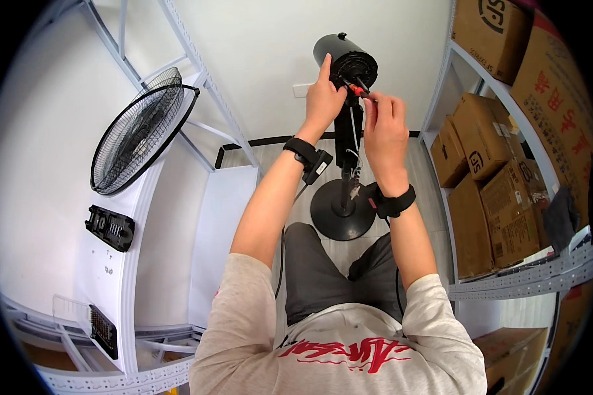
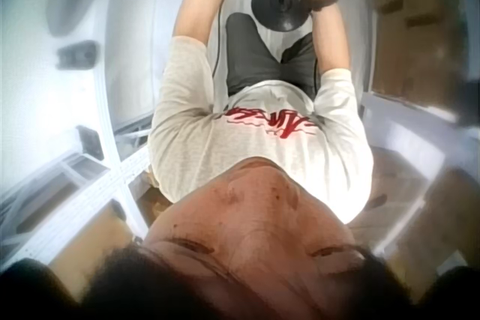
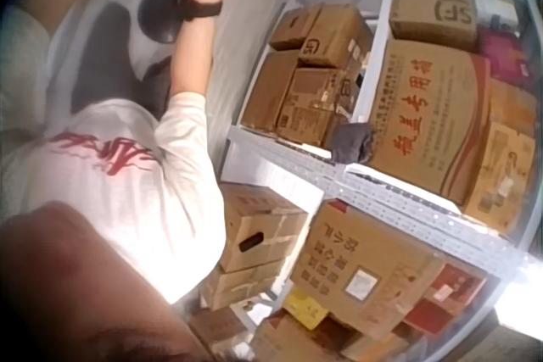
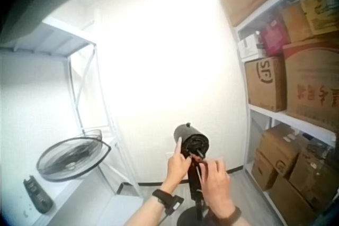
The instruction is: The person uses a screwdriver to remove screws from the back of a standing fan motor housing. They place the screws in a small plastic container and continue unscrewing until the housing is removed, exposing the internal motor components.
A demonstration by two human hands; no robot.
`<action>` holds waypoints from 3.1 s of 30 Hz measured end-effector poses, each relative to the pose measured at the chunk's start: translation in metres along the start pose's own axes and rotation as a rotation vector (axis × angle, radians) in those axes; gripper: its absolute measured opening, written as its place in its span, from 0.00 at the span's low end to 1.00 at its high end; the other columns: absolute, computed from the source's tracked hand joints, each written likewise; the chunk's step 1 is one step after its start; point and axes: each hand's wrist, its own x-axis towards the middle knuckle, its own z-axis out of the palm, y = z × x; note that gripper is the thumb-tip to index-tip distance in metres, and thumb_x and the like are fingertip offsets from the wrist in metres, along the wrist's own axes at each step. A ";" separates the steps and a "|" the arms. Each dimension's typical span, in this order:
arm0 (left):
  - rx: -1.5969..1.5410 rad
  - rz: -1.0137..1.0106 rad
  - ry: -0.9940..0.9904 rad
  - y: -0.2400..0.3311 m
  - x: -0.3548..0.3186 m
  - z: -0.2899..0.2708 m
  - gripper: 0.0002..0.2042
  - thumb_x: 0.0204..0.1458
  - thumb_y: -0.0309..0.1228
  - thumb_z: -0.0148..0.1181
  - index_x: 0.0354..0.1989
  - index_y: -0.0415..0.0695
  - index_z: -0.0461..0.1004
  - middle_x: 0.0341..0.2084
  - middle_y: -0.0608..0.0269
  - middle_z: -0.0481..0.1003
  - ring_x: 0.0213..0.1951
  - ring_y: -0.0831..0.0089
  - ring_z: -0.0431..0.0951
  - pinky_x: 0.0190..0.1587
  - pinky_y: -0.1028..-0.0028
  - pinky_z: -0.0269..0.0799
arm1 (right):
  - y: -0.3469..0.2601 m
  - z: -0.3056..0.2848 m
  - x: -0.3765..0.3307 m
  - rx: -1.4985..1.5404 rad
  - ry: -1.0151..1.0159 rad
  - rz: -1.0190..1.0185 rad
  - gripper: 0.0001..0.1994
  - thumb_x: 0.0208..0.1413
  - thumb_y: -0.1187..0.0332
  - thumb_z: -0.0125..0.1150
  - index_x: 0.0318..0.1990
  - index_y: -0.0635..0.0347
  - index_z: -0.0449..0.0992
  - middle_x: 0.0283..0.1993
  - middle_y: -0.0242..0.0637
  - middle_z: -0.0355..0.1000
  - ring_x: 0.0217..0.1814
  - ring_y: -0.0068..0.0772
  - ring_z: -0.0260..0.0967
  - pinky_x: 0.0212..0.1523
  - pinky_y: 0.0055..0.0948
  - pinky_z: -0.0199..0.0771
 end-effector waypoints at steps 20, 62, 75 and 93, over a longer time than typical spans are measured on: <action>0.011 0.045 0.197 -0.002 -0.013 0.009 0.32 0.51 0.27 0.61 0.66 0.44 0.59 0.15 0.64 0.68 0.19 0.68 0.71 0.25 0.66 0.66 | 0.005 -0.002 -0.007 0.033 0.070 -0.169 0.15 0.51 0.84 0.59 0.47 0.59 0.75 0.44 0.36 0.71 0.43 0.42 0.70 0.42 0.37 0.74; -0.388 -0.289 0.289 -0.021 0.014 0.007 0.14 0.62 0.35 0.50 0.52 0.43 0.70 0.19 0.65 0.69 0.18 0.75 0.66 0.25 0.70 0.64 | 0.044 -0.006 0.014 0.061 0.136 -0.035 0.08 0.57 0.79 0.60 0.43 0.61 0.74 0.42 0.39 0.71 0.41 0.43 0.72 0.39 0.39 0.73; 0.173 0.114 0.212 0.008 0.022 0.005 0.18 0.61 0.35 0.57 0.59 0.63 0.74 0.16 0.60 0.71 0.20 0.65 0.70 0.28 0.67 0.67 | 0.044 -0.009 0.012 -0.036 0.005 0.075 0.06 0.63 0.68 0.59 0.42 0.60 0.75 0.30 0.43 0.75 0.29 0.46 0.74 0.28 0.40 0.74; 0.140 0.151 0.230 0.006 0.017 0.004 0.17 0.60 0.32 0.56 0.58 0.60 0.75 0.19 0.57 0.74 0.21 0.62 0.73 0.29 0.65 0.68 | 0.031 -0.023 0.026 -0.348 -0.340 0.300 0.20 0.65 0.53 0.53 0.32 0.62 0.78 0.25 0.47 0.76 0.26 0.54 0.76 0.26 0.46 0.74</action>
